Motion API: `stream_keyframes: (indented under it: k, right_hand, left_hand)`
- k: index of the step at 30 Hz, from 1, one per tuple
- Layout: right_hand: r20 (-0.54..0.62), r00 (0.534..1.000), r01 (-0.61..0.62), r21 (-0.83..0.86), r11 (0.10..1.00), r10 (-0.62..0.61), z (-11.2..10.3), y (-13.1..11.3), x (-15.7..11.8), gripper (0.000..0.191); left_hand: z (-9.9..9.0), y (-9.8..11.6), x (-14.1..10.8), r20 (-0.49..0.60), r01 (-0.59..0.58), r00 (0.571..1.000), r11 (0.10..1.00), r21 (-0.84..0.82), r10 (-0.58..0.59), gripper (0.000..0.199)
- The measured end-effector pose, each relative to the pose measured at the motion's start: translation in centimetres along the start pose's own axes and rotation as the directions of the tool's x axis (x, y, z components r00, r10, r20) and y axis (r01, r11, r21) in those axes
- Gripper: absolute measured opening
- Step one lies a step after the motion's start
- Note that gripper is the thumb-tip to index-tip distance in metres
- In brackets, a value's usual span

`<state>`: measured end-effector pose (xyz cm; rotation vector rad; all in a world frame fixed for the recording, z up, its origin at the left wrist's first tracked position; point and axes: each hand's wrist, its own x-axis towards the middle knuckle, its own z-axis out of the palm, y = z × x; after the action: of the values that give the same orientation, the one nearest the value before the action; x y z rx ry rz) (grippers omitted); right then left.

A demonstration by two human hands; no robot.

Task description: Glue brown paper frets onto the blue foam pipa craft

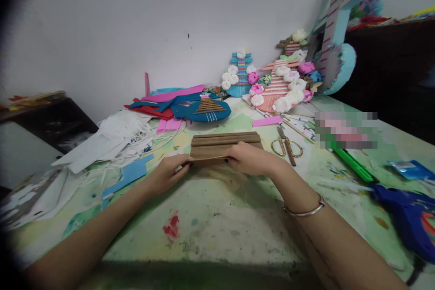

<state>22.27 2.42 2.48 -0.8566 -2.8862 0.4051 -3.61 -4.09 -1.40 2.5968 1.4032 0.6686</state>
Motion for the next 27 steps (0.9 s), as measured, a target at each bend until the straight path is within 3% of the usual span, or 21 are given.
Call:
stream_keyframes:
  k: [3, 6, 9, 12, 17, 20, 24, 27]
  right_hand:
    - [0.030, 0.999, 0.027, 0.067, 0.997, -0.029, -0.5, -0.5, -0.4, 0.021]
    - [-0.027, 0.999, -0.020, 0.126, 0.992, 0.023, -0.9, -0.8, -0.8, 0.021]
    - [-0.082, 0.994, -0.055, 0.191, 0.980, 0.072, -1.2, -0.8, -1.0, 0.033]
    - [-0.107, 0.994, -0.015, 0.180, 0.984, 0.034, -1.2, -0.5, -1.0, 0.021]
    - [-0.095, 0.995, -0.033, 0.065, 0.997, 0.039, -0.9, -0.4, -0.6, 0.019]
    - [-0.072, 0.996, -0.039, 0.038, 0.998, 0.042, -0.1, -1.0, -0.1, 0.018]
    - [-0.120, 0.991, -0.057, 0.003, 0.998, 0.057, 1.8, -1.9, 0.8, 0.016]
    - [-0.173, 0.975, -0.138, 0.028, 0.990, 0.141, 2.9, -2.1, 1.4, 0.015]
  left_hand:
    - [-0.7, 0.3, 0.1, 0.013, 0.007, 1.000, 0.999, -0.053, -0.006, 0.021]
    - [-1.1, 0.5, 0.4, 0.022, 0.042, 0.999, 0.994, -0.103, -0.039, 0.021]
    - [-1.0, 0.7, 0.8, 0.098, 0.092, 0.992, 0.979, -0.180, -0.075, 0.020]
    - [-0.7, 0.8, 1.1, 0.179, 0.149, 0.979, 0.951, -0.273, -0.102, 0.020]
    - [-0.2, 1.0, 1.2, 0.375, 0.339, 0.912, 0.819, -0.462, -0.166, 0.020]
    - [0.1, 1.1, 1.2, 0.445, 0.411, 0.876, 0.768, -0.492, -0.185, 0.020]
    - [0.3, 1.0, 1.2, 0.432, 0.401, 0.881, 0.792, -0.460, -0.195, 0.020]
    - [0.3, 1.1, 1.3, 0.333, 0.294, 0.929, 0.869, -0.399, -0.162, 0.018]
